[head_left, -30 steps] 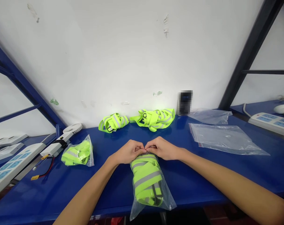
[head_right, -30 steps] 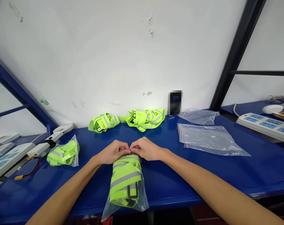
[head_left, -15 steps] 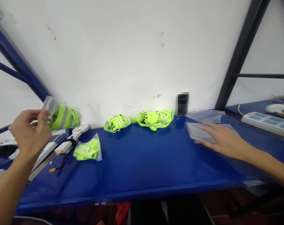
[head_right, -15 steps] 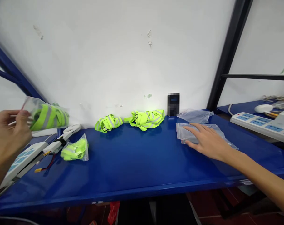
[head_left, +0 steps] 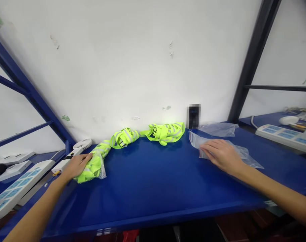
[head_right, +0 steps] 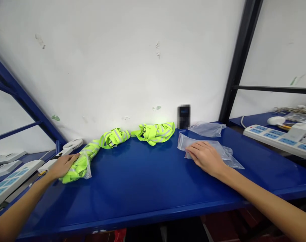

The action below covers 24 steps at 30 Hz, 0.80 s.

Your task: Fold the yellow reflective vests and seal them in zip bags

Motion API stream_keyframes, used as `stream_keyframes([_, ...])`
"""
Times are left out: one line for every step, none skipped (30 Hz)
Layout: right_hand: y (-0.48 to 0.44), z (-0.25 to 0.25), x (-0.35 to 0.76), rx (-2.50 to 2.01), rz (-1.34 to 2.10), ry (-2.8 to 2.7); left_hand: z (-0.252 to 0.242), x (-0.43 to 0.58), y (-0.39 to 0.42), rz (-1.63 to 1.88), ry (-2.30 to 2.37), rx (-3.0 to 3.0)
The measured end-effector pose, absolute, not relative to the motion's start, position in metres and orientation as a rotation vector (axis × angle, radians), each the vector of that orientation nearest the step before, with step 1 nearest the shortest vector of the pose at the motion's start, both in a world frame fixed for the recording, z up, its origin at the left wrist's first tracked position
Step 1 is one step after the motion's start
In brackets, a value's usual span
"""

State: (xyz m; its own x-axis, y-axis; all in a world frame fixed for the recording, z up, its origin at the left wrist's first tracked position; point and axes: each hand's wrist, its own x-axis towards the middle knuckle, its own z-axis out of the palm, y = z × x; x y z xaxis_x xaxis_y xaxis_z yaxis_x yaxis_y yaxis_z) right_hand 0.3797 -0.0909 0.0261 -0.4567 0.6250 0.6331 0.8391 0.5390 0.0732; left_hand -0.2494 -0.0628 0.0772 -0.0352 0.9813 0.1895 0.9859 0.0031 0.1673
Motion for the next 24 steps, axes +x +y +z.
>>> stream_keyframes([-0.092, 0.032, 0.374, -1.139, -0.580, -2.184, 0.080, -0.252, -0.062, -0.351, -2.175, -2.183])
stream_keyframes([-0.093, 0.037, 0.367, -1.088, -0.639, -2.141, 0.085, -0.254, -0.062, -0.315, -2.134, -2.185])
stream_keyframes([-0.095, 0.043, 0.359, -1.022, -0.687, -2.109, 0.090, -0.253, -0.062, -0.294, -2.094, -2.169])
stream_keyframes([-0.098, 0.049, 0.350, -0.943, -0.717, -2.092, 0.095, -0.251, -0.063, -0.303, -2.060, -2.131])
stream_keyframes([-0.102, 0.054, 0.340, -0.855, -0.729, -2.091, 0.102, -0.246, -0.064, -0.354, -2.027, -2.075])
stream_keyframes([-0.105, 0.057, 0.329, -0.759, -0.725, -2.106, 0.108, -0.237, -0.066, -0.458, -1.996, -2.005])
stream_keyframes([-0.108, 0.059, 0.317, -0.663, -0.712, -2.133, 0.114, -0.225, -0.068, -0.603, -1.959, -1.937])
stream_keyframes([-0.110, 0.060, 0.306, -0.580, -0.697, -2.162, 0.118, -0.210, -0.071, -0.815, -1.882, -1.878])
stream_keyframes([-0.111, 0.060, 0.294, -0.508, -0.681, -2.188, 0.121, -0.191, -0.073, -1.040, -1.796, -1.836])
stream_keyframes([-0.110, 0.059, 0.283, -0.462, -0.662, -2.213, 0.122, -0.171, -0.075, -1.185, -1.713, -1.894])
stream_keyframes([-0.107, 0.058, 0.273, -0.437, -0.650, -2.230, 0.121, -0.150, -0.078, -1.287, -1.607, -1.965])
stream_keyframes([-0.103, 0.058, 0.265, -0.425, -0.641, -2.243, 0.118, -0.129, -0.079, -1.318, -1.505, -2.073])
stream_keyframes([-0.096, 0.057, 0.258, -0.422, -0.634, -2.260, 0.113, -0.109, -0.081, -1.314, -1.419, -2.182])
stream_keyframes([-0.089, 0.056, 0.253, -0.427, -0.624, -2.283, 0.108, -0.091, -0.081, -1.346, -1.326, -2.246])
stream_keyframes([-0.080, 0.056, 0.250, -0.431, -0.606, -2.306, 0.103, -0.076, -0.081, -1.395, -1.229, -2.287])
stream_keyframes([-0.071, 0.055, 0.249, -0.441, -0.576, -2.320, 0.097, -0.064, -0.080, -1.419, -1.150, -2.331])
stream_keyframes([-0.062, 0.052, 0.250, -0.465, -0.533, -2.318, 0.092, -0.055, -0.078, -1.414, -1.079, -2.392])
stream_keyframes([-0.053, 0.049, 0.253, -0.510, -0.477, -2.295, 0.088, -0.049, -0.075, -1.384, -1.029, -2.455])
stream_keyframes([-0.045, 0.045, 0.256, -0.568, -0.415, -2.250, 0.084, -0.045, -0.069, -1.342, -1.003, -2.506])
stream_keyframes([-0.038, 0.041, 0.260, -0.636, -0.352, -2.201, 0.080, -0.043, -0.062, -1.302, -1.012, -2.534])
stream_keyframes([-0.033, 0.036, 0.264, -0.701, -0.294, -2.161, 0.076, -0.043, -0.053, -1.291, -1.055, -2.514])
stream_keyframes([-0.028, 0.031, 0.268, -0.756, -0.241, -2.141, 0.071, -0.046, -0.043, -1.308, -1.137, -2.443])
stream_keyframes([-0.026, 0.026, 0.270, -0.794, -0.193, -2.138, 0.066, -0.049, -0.033, -1.334, -1.264, -2.330])
stream_keyframes([-0.025, 0.023, 0.270, -0.816, -0.150, -2.148, 0.060, -0.054, -0.022, -1.320, -1.392, -2.212])
